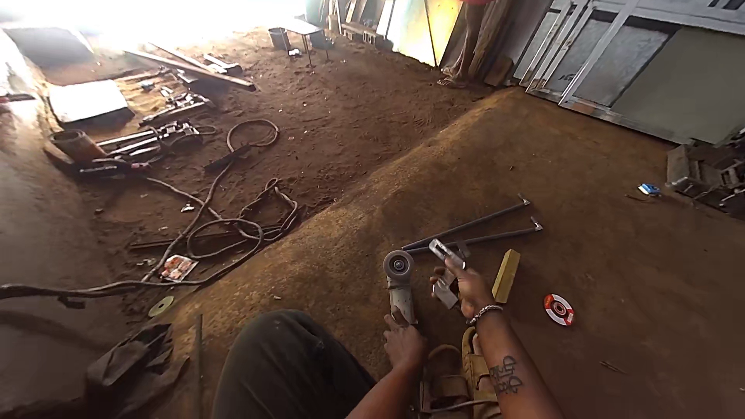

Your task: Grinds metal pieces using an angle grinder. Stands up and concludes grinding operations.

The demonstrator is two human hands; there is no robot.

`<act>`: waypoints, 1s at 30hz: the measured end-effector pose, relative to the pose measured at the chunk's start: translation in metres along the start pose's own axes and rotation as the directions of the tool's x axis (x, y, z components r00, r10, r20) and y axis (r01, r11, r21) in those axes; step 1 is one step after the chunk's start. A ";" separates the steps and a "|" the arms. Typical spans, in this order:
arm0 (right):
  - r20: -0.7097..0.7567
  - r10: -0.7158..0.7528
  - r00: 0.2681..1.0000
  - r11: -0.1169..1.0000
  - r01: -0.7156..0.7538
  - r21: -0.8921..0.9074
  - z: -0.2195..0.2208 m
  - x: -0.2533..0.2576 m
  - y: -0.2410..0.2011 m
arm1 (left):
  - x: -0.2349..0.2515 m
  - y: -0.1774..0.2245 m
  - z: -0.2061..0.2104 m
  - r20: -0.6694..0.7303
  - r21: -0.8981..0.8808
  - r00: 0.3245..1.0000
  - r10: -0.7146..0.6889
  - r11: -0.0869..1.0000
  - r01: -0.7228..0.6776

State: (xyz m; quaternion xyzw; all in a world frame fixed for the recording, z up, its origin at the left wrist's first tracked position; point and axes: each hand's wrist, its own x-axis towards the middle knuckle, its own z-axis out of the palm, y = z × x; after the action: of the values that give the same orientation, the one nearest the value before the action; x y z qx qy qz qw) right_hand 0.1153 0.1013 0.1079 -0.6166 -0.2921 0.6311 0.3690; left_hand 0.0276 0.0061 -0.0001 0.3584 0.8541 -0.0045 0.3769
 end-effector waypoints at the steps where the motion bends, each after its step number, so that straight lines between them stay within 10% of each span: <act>1: -0.017 0.022 1.000 0.995 -0.024 -0.092 -0.002 0.006 0.014 | 0.003 0.001 0.000 0.004 -0.010 1.000 -0.020 1.000 0.020; 6: -0.011 -0.372 0.928 0.712 0.277 -0.645 0.012 0.021 0.083 | 0.016 0.006 -0.003 0.046 -0.093 0.994 -0.095 0.991 0.099; 10: 0.065 -0.606 0.792 0.511 0.451 -0.732 0.010 0.033 0.123 | 0.020 0.008 -0.007 0.061 -0.059 0.992 -0.113 0.991 0.117; 30: -0.035 -0.643 0.765 0.518 0.401 -0.755 0.023 0.030 0.146 | 0.020 0.013 -0.010 0.081 -0.003 0.987 -0.138 0.990 0.139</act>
State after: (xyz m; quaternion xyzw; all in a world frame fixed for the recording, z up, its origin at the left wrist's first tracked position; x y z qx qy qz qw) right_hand 0.0781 0.0470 -0.0280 -0.6806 -0.6231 0.2192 0.3169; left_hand 0.0201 0.0308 -0.0018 0.2961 0.8611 -0.0414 0.4112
